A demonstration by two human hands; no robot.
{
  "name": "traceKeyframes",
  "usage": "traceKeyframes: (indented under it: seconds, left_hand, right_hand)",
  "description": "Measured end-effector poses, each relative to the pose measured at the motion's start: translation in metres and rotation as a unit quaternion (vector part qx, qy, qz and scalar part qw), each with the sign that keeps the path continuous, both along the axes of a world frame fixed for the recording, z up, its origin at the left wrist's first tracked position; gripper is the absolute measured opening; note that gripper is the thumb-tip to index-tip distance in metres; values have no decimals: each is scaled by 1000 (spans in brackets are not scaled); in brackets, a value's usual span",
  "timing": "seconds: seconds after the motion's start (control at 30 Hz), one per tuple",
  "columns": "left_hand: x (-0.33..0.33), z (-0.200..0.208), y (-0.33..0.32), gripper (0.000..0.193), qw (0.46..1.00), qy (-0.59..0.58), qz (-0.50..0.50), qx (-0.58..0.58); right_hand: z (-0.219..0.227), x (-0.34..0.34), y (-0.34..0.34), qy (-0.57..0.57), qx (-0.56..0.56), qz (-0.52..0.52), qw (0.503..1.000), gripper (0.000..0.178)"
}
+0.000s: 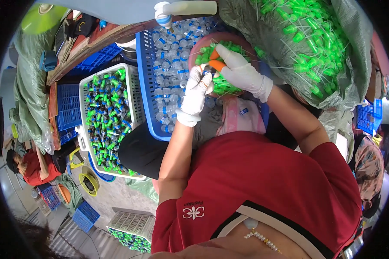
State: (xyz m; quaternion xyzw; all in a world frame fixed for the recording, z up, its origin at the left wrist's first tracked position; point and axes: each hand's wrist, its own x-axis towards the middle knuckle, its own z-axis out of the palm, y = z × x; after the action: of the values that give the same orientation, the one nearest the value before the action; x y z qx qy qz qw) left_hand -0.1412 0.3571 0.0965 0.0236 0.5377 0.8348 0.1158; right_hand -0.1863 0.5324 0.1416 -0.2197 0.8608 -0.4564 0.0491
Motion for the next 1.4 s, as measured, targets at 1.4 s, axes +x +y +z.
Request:
traceKeyframes:
  seconds: [1.4]
  left_hand:
    - [57,9,-48,32,874,230,33,-426]
  right_hand:
    - [-22,32,-5,-12,65,147,987,27]
